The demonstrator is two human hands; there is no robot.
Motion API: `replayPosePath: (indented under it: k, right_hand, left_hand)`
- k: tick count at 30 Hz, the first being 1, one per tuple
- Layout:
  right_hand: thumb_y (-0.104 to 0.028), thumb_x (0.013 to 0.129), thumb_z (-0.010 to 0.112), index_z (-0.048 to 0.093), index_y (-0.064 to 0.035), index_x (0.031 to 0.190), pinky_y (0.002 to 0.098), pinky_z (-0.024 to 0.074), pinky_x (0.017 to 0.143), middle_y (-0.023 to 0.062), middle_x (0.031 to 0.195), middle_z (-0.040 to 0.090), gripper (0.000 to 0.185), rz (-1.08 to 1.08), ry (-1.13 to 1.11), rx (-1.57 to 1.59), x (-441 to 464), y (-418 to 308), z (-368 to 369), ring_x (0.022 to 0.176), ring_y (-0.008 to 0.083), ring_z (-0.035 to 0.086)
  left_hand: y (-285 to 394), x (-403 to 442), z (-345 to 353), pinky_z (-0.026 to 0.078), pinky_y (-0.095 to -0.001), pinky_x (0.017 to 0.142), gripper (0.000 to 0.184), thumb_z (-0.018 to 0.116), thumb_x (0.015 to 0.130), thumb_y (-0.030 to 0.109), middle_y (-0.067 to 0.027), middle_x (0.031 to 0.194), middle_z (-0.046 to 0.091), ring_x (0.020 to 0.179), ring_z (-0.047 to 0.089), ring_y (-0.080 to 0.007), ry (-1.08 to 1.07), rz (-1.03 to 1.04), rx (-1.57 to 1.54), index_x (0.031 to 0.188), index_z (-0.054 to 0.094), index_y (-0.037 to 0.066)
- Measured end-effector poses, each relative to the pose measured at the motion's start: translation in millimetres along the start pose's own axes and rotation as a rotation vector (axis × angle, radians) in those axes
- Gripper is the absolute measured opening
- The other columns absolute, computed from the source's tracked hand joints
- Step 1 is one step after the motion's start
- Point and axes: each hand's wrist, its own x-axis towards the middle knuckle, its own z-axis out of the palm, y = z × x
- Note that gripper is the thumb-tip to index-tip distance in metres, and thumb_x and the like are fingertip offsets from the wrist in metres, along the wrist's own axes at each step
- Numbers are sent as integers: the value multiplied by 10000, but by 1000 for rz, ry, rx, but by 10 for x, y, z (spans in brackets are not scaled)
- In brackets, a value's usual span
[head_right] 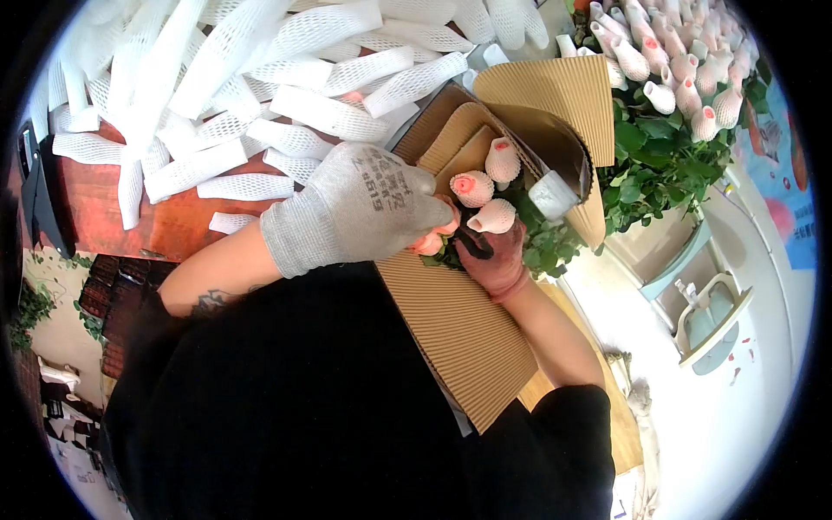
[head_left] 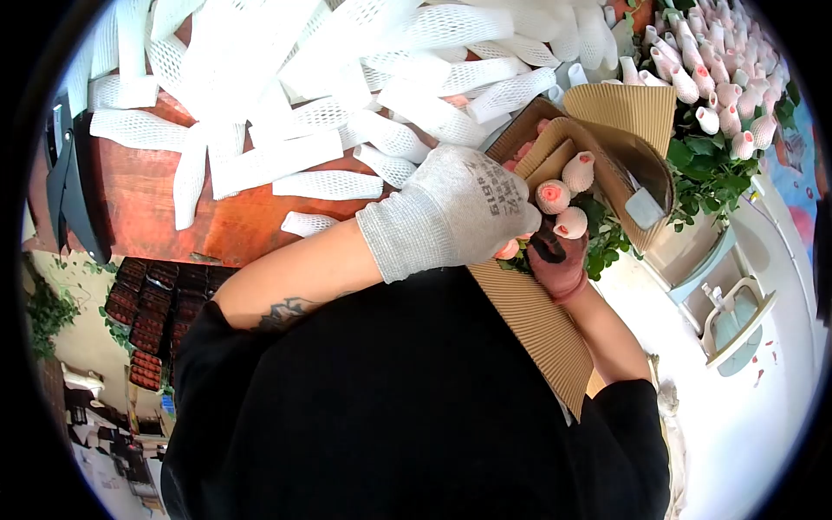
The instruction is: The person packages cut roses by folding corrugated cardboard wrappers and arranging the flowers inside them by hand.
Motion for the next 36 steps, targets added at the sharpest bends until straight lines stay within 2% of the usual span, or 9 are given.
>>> replayPosePath:
  k: [9, 15, 16, 19, 25, 29, 31, 33, 36]
  right_hand:
    - [-87, 613, 725, 632, -78, 1052, 425, 412, 827, 106, 996, 618, 449, -37, -64, -242, -29, -139, -27, 983, 315, 557]
    - [-197, 689, 700, 598, -93, 1107, 404, 427, 819, 129, 1027, 572, 443, -56, -1, -360, -63, -212, -62, 931, 303, 560]
    - [-208, 701, 694, 599, -91, 1096, 407, 430, 814, 123, 1017, 575, 423, -31, -43, -327, -43, -248, -80, 919, 298, 564]
    - [-276, 736, 662, 602, -102, 1073, 386, 444, 762, 100, 999, 568, 383, -17, -65, -308, 23, -239, -163, 874, 267, 577]
    - [-335, 758, 629, 585, -110, 1052, 358, 482, 666, 81, 1025, 560, 373, -36, 285, -287, 16, -84, -278, 795, 252, 601]
    - [-305, 765, 611, 547, -93, 1082, 371, 478, 616, 83, 1010, 560, 387, -34, 169, -252, 15, -148, -229, 747, 244, 608]
    - [-326, 757, 634, 531, -85, 1137, 371, 475, 774, 97, 1092, 576, 461, 155, -52, -248, 25, -238, -271, 917, 258, 593]
    - [-289, 763, 620, 527, -79, 1137, 370, 488, 727, 110, 1054, 580, 439, 13, 270, -272, 51, -88, -98, 862, 262, 606]
    - [-182, 764, 587, 548, -82, 1113, 361, 499, 634, 122, 1035, 577, 365, 41, -25, -311, 178, -129, -157, 751, 278, 621]
  left_hand:
    - [139, -173, -282, 486, -360, 661, 171, 582, 778, 130, -91, 740, 596, 696, 600, -256, 372, -76, -116, 915, 664, 68]
    - [478, -141, -454, 499, -332, 703, 288, 516, 752, 60, -73, 990, 669, 829, 649, -230, -50, 46, 37, 988, 672, 112]
    - [390, -106, -288, 493, -393, 694, 178, 542, 827, 231, -59, 910, 651, 818, 641, -261, 9, 130, 123, 966, 642, 183]
    - [538, 10, -207, 503, -377, 730, 231, 525, 831, 217, -50, 1022, 643, 888, 642, -244, -284, 84, 372, 1037, 625, 182]
    - [746, 112, -222, 496, -360, 822, 301, 464, 839, 136, -27, 1152, 610, 970, 622, -249, -385, 2, 422, 1102, 606, 163]
    - [759, 122, -211, 460, -362, 899, 377, 464, 826, 72, -95, 1184, 598, 1022, 601, -285, -448, -95, 335, 1184, 578, 107]
    - [794, 125, -220, 437, -361, 938, 406, 478, 819, 36, -128, 1193, 595, 1044, 595, -297, -412, -46, 287, 1213, 569, 68]
    - [840, 137, -239, 453, -353, 924, 389, 502, 806, 22, -134, 1210, 585, 1044, 595, -295, -443, -95, 263, 1183, 591, 61]
    - [856, 128, -227, 464, -348, 910, 361, 528, 812, 51, -135, 1200, 591, 1047, 597, -288, -390, -3, 275, 1164, 605, 70]
